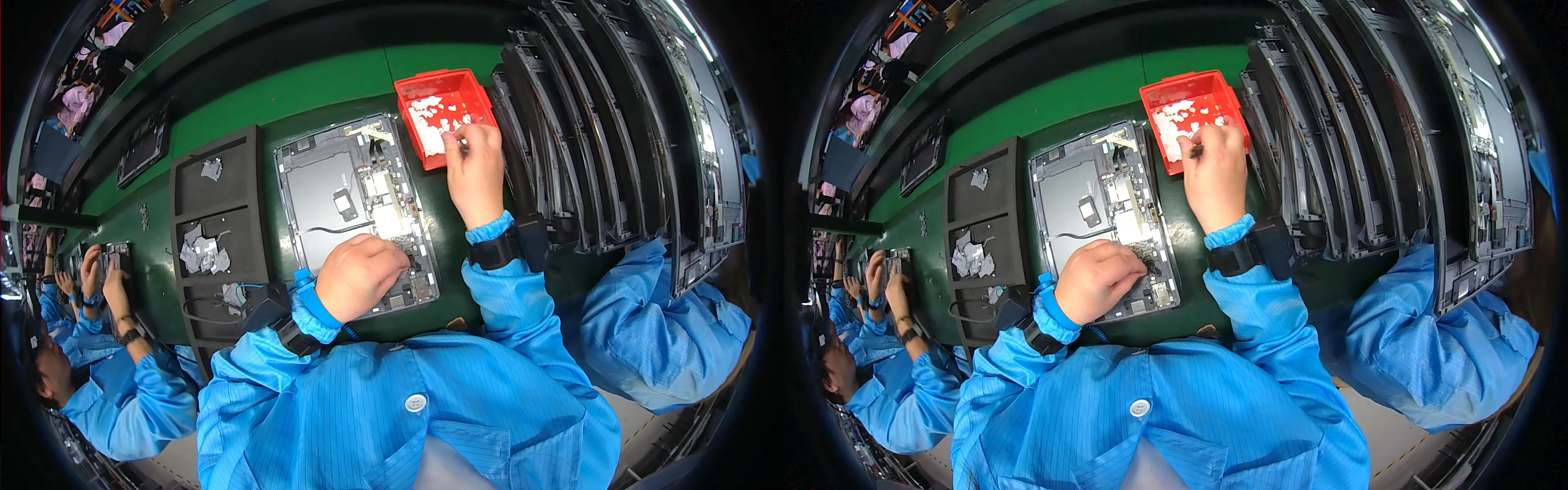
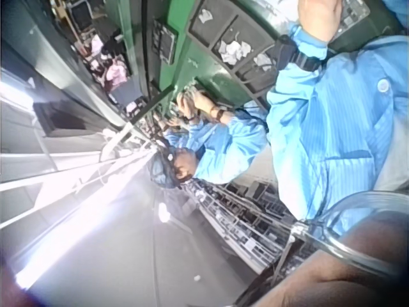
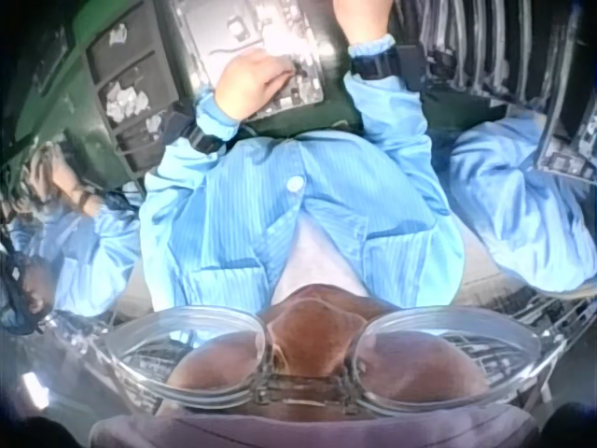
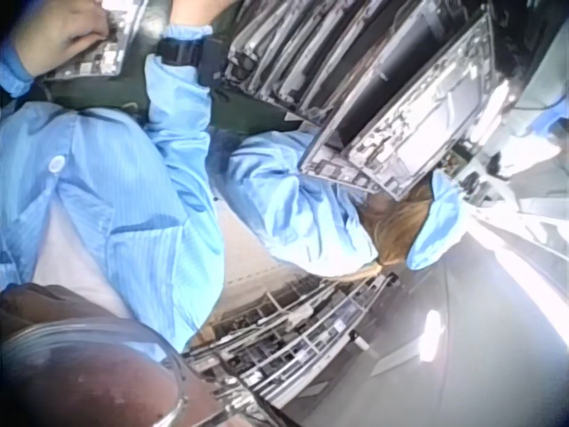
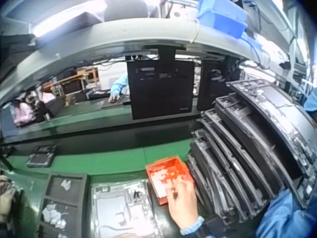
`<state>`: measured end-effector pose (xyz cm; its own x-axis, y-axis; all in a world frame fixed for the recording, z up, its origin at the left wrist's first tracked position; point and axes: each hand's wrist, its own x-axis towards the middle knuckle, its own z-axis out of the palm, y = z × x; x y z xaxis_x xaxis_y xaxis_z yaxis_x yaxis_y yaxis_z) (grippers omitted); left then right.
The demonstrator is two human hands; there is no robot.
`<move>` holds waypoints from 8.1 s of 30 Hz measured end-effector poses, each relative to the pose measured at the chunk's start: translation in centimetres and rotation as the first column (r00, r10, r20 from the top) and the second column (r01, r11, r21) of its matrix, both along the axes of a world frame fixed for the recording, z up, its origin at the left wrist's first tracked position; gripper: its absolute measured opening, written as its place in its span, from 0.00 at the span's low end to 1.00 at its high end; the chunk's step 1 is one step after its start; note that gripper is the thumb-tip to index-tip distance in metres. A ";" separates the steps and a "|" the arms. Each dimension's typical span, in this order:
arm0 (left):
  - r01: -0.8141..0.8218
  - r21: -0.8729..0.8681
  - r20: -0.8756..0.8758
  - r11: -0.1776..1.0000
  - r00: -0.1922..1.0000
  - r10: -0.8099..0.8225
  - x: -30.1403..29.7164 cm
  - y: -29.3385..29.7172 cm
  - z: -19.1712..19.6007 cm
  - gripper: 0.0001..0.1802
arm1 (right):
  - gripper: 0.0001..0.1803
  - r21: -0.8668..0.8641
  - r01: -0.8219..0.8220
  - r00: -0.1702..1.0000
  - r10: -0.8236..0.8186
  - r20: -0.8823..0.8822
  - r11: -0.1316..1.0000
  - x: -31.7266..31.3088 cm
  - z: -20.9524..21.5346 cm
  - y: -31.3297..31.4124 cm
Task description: The person assembles internal components into a laptop chassis by hand, connecting cables and securing them with screws using tweezers and a stylus pen.
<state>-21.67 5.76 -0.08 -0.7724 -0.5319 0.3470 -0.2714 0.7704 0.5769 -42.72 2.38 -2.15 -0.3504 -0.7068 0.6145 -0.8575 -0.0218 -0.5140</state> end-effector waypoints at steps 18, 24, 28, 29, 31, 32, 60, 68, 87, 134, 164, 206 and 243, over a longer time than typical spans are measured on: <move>-0.089 -0.159 -0.051 0.983 0.995 0.082 0.5 1.3 -0.2 0.11 | 0.09 -0.215 -0.548 0.236 0.396 0.887 0.808 3.4 -0.4 12.6; -0.117 -0.141 -0.067 0.983 0.992 0.109 0.3 1.6 -0.2 0.10 | 0.09 -0.171 -0.605 0.409 0.488 0.772 0.778 3.2 -1.0 12.7; -0.132 -0.121 -0.062 0.984 0.990 0.125 0.4 1.7 -0.2 0.10 | 0.10 -0.181 -0.609 0.440 0.519 0.733 0.772 3.2 -1.3 12.6; -0.135 -0.114 -0.059 0.984 0.990 0.129 0.4 1.7 -0.2 0.10 | 0.10 -0.179 -0.613 0.480 0.543 0.689 0.769 3.2 -1.3 12.6; -0.135 -0.097 -0.054 0.986 0.990 0.131 0.4 1.7 -0.3 0.10 | 0.11 -0.177 -0.616 0.517 0.563 0.644 0.768 3.2 -1.3 12.5; -0.136 -0.081 -0.051 0.987 0.990 0.132 0.4 1.8 -0.2 0.10 | 0.11 -0.182 -0.605 0.551 0.572 0.607 0.775 3.3 -1.3 12.5; -0.092 -0.328 0.060 0.940 0.991 0.117 0.1 2.6 0.0 0.16 | 0.13 -0.203 -0.685 0.663 0.714 0.228 0.700 3.0 -0.5 12.2; 0.023 -0.423 0.250 0.906 0.964 0.093 -0.4 3.2 0.6 0.18 | 0.12 -0.373 -0.458 0.496 0.580 0.647 0.807 4.0 -2.8 13.6; -0.042 -0.332 0.177 0.942 0.978 0.106 0.0 3.1 0.0 0.20 | 0.13 -0.337 -0.530 0.658 0.628 0.415 0.778 4.1 -2.9 13.3; 0.030 0.741 -0.372 0.670 0.850 0.373 3.7 -9.6 6.8 0.09 | 0.11 -0.069 -0.554 0.725 0.521 0.450 0.830 3.6 1.0 7.5; 0.051 0.874 -0.343 0.484 0.769 0.539 -1.6 -10.3 1.4 0.11 | 0.14 -0.193 -0.446 0.822 0.485 0.299 0.874 4.7 -0.3 3.0; -0.264 0.710 -0.184 0.653 0.825 0.534 -2.8 -10.1 0.7 0.14 | 0.08 -0.309 -0.207 0.164 0.344 0.925 0.928 5.3 -0.7 3.2; -0.344 0.644 -0.132 0.684 0.830 0.541 -2.9 -10.0 0.1 0.13 | 0.09 -0.285 -0.238 0.446 0.365 0.817 0.928 5.4 -1.4 3.3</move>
<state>-24.55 -4.29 0.07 -0.3065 -0.9516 0.0211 -0.2370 0.0978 0.9666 -37.30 5.69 -3.58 -0.5179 -0.8258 0.2232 0.0663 -0.2988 -0.9520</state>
